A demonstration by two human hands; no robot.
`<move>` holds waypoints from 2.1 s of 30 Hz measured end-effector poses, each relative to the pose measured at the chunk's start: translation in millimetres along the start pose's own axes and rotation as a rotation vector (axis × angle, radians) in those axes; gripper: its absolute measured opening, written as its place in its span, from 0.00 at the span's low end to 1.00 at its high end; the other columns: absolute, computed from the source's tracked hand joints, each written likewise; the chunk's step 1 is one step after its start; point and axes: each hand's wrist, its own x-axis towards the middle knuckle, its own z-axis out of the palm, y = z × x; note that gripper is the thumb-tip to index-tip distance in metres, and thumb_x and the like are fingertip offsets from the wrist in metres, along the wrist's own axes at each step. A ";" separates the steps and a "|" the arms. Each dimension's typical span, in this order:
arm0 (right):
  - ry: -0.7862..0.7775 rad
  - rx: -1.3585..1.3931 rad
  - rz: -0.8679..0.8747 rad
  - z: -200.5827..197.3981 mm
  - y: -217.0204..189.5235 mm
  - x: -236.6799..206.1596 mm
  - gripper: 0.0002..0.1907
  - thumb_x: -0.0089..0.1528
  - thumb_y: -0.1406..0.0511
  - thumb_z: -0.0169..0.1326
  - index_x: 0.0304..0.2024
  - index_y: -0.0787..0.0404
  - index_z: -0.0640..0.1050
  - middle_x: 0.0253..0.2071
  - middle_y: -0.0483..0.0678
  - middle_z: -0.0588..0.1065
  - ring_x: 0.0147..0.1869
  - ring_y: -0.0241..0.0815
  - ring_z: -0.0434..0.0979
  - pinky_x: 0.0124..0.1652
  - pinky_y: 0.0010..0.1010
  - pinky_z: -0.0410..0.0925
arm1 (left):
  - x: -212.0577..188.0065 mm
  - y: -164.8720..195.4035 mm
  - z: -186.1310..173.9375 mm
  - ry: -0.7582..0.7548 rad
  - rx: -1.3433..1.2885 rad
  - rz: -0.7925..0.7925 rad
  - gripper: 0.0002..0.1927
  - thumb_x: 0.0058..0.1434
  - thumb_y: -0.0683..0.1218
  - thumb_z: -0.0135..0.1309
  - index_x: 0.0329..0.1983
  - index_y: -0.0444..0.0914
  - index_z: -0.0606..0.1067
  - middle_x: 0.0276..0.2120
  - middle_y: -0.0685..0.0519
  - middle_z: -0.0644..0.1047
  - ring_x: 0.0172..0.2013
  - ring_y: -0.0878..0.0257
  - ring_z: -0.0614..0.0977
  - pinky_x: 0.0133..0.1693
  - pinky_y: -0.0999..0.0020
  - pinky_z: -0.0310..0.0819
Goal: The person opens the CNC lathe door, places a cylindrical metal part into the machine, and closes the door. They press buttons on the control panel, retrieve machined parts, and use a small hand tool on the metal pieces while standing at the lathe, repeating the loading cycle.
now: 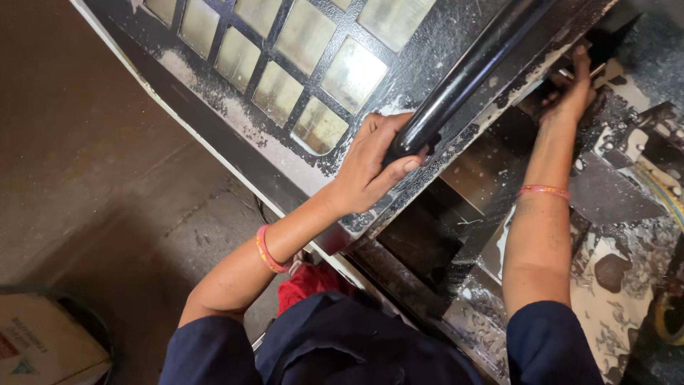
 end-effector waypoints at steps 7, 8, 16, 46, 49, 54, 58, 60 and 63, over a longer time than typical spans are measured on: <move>0.007 0.035 -0.037 -0.1 5.2 3.0 0.30 0.48 0.43 0.73 0.40 0.59 0.86 0.24 0.47 0.75 0.15 0.33 0.61 0.17 0.25 0.56 | 1.2 0.2 -2.5 -0.012 0.030 0.004 0.27 0.75 0.55 0.49 0.68 0.34 0.66 0.46 0.57 0.79 0.48 0.62 0.71 0.58 0.67 0.62; 0.011 0.038 -0.035 -0.8 6.3 3.7 0.30 0.48 0.44 0.73 0.40 0.58 0.86 0.24 0.46 0.74 0.14 0.33 0.61 0.16 0.26 0.55 | 1.1 0.4 -2.8 -0.010 0.041 0.001 0.27 0.75 0.55 0.49 0.68 0.33 0.66 0.46 0.57 0.79 0.48 0.62 0.71 0.59 0.66 0.62; 0.015 0.026 -0.034 -3.3 11.9 1.1 0.32 0.46 0.44 0.71 0.42 0.58 0.83 0.26 0.46 0.77 0.14 0.34 0.64 0.14 0.26 0.59 | -2.0 2.2 -3.8 -0.036 0.023 0.020 0.26 0.74 0.56 0.48 0.66 0.33 0.67 0.43 0.57 0.79 0.46 0.63 0.73 0.58 0.64 0.61; 0.030 0.046 -0.030 3.0 11.1 -1.2 0.30 0.51 0.48 0.72 0.37 0.65 0.76 0.29 0.48 0.75 0.15 0.31 0.62 0.14 0.25 0.58 | -2.2 3.9 -2.2 0.010 -0.001 -0.011 0.28 0.74 0.57 0.46 0.66 0.31 0.66 0.41 0.54 0.79 0.45 0.62 0.74 0.56 0.62 0.61; 0.037 0.071 -0.015 1.7 11.7 -1.1 0.30 0.49 0.48 0.72 0.38 0.62 0.77 0.29 0.46 0.75 0.16 0.30 0.63 0.15 0.22 0.57 | -2.3 4.2 -2.8 0.003 -0.006 -0.003 0.27 0.74 0.57 0.45 0.65 0.32 0.67 0.41 0.54 0.79 0.45 0.62 0.74 0.56 0.62 0.63; 0.029 0.111 0.000 1.7 4.1 -10.3 0.31 0.47 0.49 0.73 0.38 0.61 0.75 0.29 0.48 0.76 0.18 0.34 0.72 0.15 0.23 0.58 | -1.9 7.0 -0.2 0.007 -0.013 -0.009 0.27 0.73 0.58 0.45 0.63 0.34 0.68 0.40 0.55 0.79 0.45 0.61 0.74 0.56 0.61 0.63; 0.037 0.101 -0.034 4.8 -6.3 -26.0 0.30 0.49 0.47 0.73 0.39 0.59 0.76 0.31 0.46 0.75 0.20 0.32 0.69 0.17 0.22 0.58 | -0.2 8.8 2.5 0.017 -0.010 -0.021 0.26 0.72 0.57 0.45 0.63 0.34 0.70 0.38 0.56 0.79 0.43 0.61 0.72 0.54 0.61 0.62; 0.020 0.091 -0.018 5.1 -15.0 -34.1 0.29 0.50 0.48 0.73 0.40 0.59 0.76 0.32 0.46 0.76 0.22 0.32 0.71 0.18 0.21 0.61 | -0.1 10.7 4.0 0.022 -0.016 -0.029 0.25 0.72 0.57 0.45 0.62 0.34 0.70 0.38 0.56 0.79 0.42 0.61 0.72 0.53 0.61 0.61; -0.052 0.059 0.062 1.6 -31.2 -45.3 0.27 0.50 0.50 0.71 0.41 0.58 0.77 0.34 0.44 0.78 0.23 0.32 0.77 0.19 0.22 0.65 | 1.6 10.6 6.5 0.024 -0.027 -0.037 0.25 0.73 0.57 0.45 0.62 0.34 0.70 0.38 0.55 0.79 0.43 0.61 0.71 0.54 0.61 0.61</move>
